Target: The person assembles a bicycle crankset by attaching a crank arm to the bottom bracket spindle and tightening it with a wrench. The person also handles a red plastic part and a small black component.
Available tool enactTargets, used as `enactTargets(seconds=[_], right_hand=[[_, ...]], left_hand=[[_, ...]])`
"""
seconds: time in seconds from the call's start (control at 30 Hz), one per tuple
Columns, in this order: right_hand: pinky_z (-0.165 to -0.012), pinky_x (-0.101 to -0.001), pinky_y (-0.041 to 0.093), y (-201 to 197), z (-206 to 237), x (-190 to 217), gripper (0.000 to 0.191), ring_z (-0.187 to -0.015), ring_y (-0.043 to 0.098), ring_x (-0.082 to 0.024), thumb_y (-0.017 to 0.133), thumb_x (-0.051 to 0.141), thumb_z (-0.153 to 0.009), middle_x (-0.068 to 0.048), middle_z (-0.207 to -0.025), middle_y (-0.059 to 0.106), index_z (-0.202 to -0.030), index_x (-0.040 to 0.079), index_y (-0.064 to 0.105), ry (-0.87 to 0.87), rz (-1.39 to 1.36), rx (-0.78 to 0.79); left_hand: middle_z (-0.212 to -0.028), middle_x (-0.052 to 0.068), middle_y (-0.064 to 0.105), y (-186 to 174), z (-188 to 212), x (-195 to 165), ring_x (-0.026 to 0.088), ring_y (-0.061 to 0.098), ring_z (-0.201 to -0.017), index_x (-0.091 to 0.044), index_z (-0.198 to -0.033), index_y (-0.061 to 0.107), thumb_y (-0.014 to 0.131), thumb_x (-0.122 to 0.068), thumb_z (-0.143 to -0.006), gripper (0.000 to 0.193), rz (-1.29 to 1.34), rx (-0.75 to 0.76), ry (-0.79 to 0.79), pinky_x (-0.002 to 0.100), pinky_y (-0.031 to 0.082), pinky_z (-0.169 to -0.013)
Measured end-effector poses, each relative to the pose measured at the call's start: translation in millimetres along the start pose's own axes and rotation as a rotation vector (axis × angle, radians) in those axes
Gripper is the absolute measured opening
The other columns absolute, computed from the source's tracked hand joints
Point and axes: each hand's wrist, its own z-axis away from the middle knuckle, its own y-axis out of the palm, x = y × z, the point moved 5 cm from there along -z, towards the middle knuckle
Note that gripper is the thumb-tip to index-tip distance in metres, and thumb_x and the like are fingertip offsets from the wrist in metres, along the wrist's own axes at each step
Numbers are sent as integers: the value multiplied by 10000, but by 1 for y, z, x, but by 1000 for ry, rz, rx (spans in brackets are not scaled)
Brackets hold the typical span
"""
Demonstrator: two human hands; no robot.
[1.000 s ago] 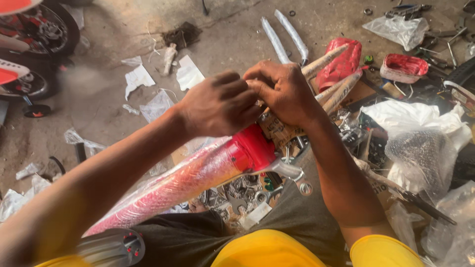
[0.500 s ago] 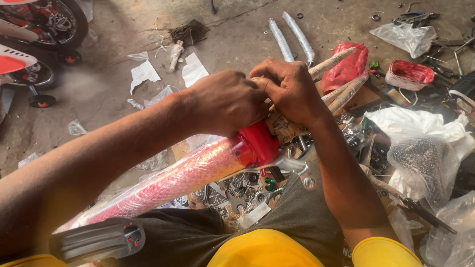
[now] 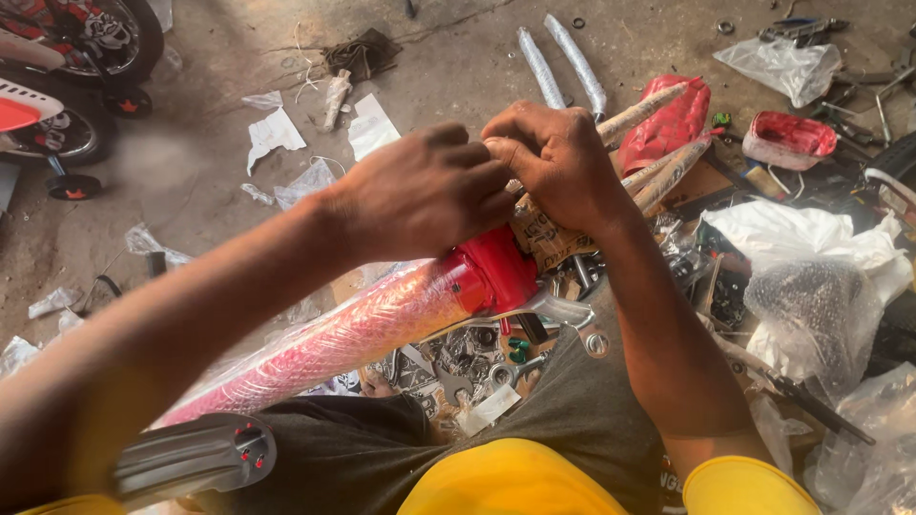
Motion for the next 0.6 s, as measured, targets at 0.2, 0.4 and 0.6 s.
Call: enactTargets(seconds=[0.2, 0.4, 0.6], right_hand=[[-752, -300, 568, 1, -2, -3, 173, -834, 715, -122, 663, 141, -961, -76, -946, 764, -1074, 28, 729, 31, 33, -6], [-717, -301, 549, 1, -1, 3, 162, -796, 691, -136, 672, 154, -977, -80, -900, 752, -1041, 19, 734, 38, -9, -12], [-730, -294, 553, -1, 0, 5, 167, -824, 698, -119, 669, 152, -983, -78, -931, 756, -1044, 6, 723, 2, 4, -21]], left_hand=[[-850, 26, 659, 20, -13, 6, 206, 664, -805, -71, -940, 683, 863, -349, -669, 428, 283, 372, -73, 384, 561, -786], [-810, 31, 596, 3, 8, 5, 177, 633, -806, -95, -895, 649, 747, -135, -964, 127, -7, -361, 64, 353, 583, -840], [-827, 45, 627, -10, 1, -3, 185, 635, -771, -87, -881, 657, 728, -199, -937, 144, -27, -209, 33, 338, 557, -711]])
